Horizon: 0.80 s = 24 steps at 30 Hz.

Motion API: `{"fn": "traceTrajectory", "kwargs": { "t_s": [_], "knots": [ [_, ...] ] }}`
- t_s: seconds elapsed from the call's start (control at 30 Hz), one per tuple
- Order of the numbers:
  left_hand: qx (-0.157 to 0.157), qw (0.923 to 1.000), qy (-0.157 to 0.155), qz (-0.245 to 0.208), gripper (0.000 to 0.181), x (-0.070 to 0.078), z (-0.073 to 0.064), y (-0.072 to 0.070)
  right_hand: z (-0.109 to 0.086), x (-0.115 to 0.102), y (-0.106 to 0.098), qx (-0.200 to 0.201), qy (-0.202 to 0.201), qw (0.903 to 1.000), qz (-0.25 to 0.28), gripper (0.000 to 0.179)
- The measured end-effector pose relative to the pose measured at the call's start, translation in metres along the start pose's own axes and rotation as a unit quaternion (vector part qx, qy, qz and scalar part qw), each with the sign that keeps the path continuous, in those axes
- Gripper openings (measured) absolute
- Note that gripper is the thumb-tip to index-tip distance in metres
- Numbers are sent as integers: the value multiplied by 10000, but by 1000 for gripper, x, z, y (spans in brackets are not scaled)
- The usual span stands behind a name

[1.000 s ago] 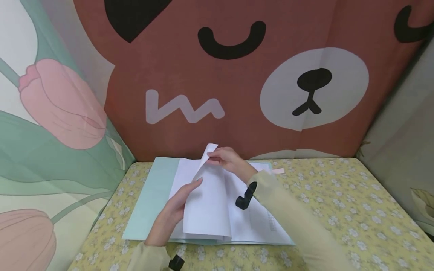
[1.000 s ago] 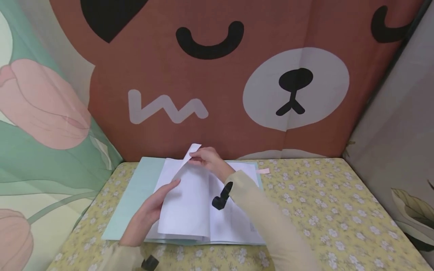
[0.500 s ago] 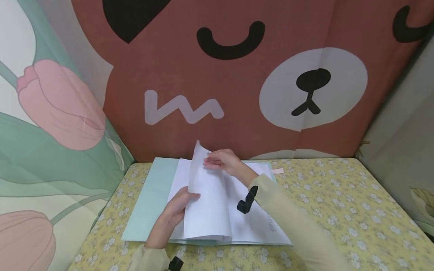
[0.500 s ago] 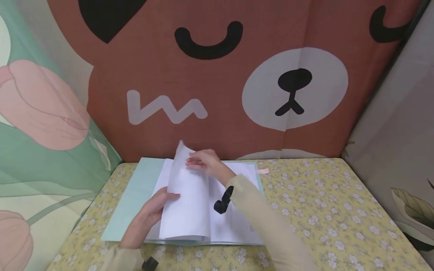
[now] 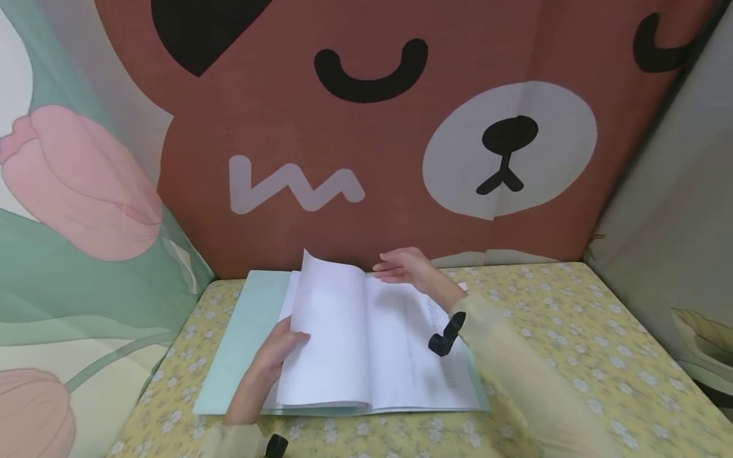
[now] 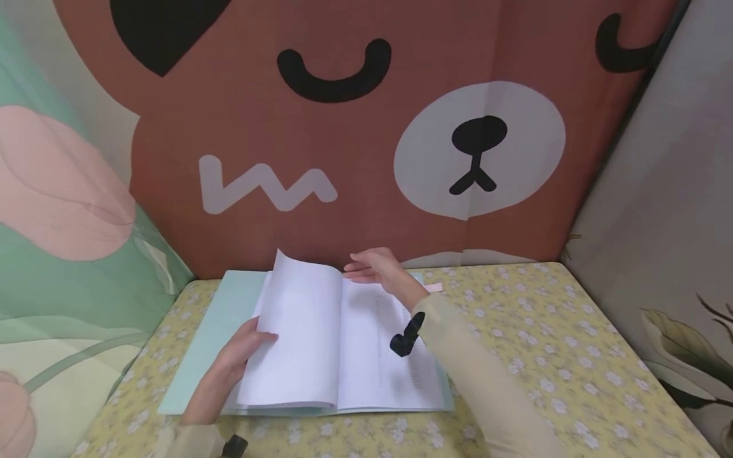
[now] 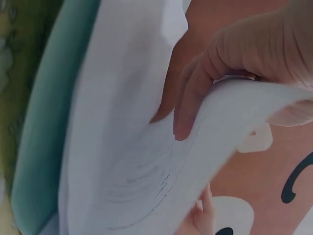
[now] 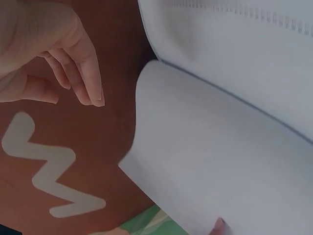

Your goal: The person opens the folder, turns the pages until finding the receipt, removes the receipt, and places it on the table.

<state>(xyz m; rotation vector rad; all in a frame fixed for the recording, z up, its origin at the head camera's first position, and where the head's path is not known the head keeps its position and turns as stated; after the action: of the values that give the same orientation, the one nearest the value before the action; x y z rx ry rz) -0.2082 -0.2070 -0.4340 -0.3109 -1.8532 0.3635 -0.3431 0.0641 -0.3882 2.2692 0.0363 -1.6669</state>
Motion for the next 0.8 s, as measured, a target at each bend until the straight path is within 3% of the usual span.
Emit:
{"fn": "traceTrajectory", "kwargs": {
  "t_s": [0.13, 0.23, 0.37, 0.5, 0.53, 0.6, 0.7, 0.8],
  "knots": [
    [86, 9975, 26, 695, 73, -8, 4, -8, 0, 3, -14, 282, 103, 9995, -120, 48],
    [190, 9905, 101, 1361, 70, -15, 8, -14, -3, 5, -25, 505, 69, 9976, -463, 41],
    [412, 9722, 288, 2288, 65, -26, 14, -18, -8, 9, -39, 704, -401, 9862, -1442, 28],
    [644, 9493, 573, 3023, 64, -31, 17, -20, -8, 18, -55, 933, -1020, 9612, -2387, 25],
    [662, 9442, 559, 3177, 65, -32, 17, -19, -8, 21, -59, 964, -1202, 9524, -2632, 25],
    [669, 9362, 429, 3424, 68, -33, 17, -18, -7, 27, -66, 993, -1595, 9246, -3314, 26],
    [660, 9215, 176, 3822, 74, -35, 14, -17, -4, 36, -69, 844, -2003, 8709, -4407, 34],
    [820, 8963, 251, 4351, 71, -36, 10, -17, 1, 45, -67, 619, -2114, 8299, -5125, 40]
  ]
}}
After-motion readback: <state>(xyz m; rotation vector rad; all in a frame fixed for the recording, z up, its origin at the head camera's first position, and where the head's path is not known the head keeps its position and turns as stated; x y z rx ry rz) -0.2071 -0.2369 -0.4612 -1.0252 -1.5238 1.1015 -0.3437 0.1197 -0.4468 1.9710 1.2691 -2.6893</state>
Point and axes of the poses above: each hand's wrist, its own z-axis towards the middle knuckle, its own y-axis out of the palm, x = y × z, the point moved 3 cm from there along z, towards the middle knuckle, and after that the axes turned 8 degrees about z, right-handed, at the moved point
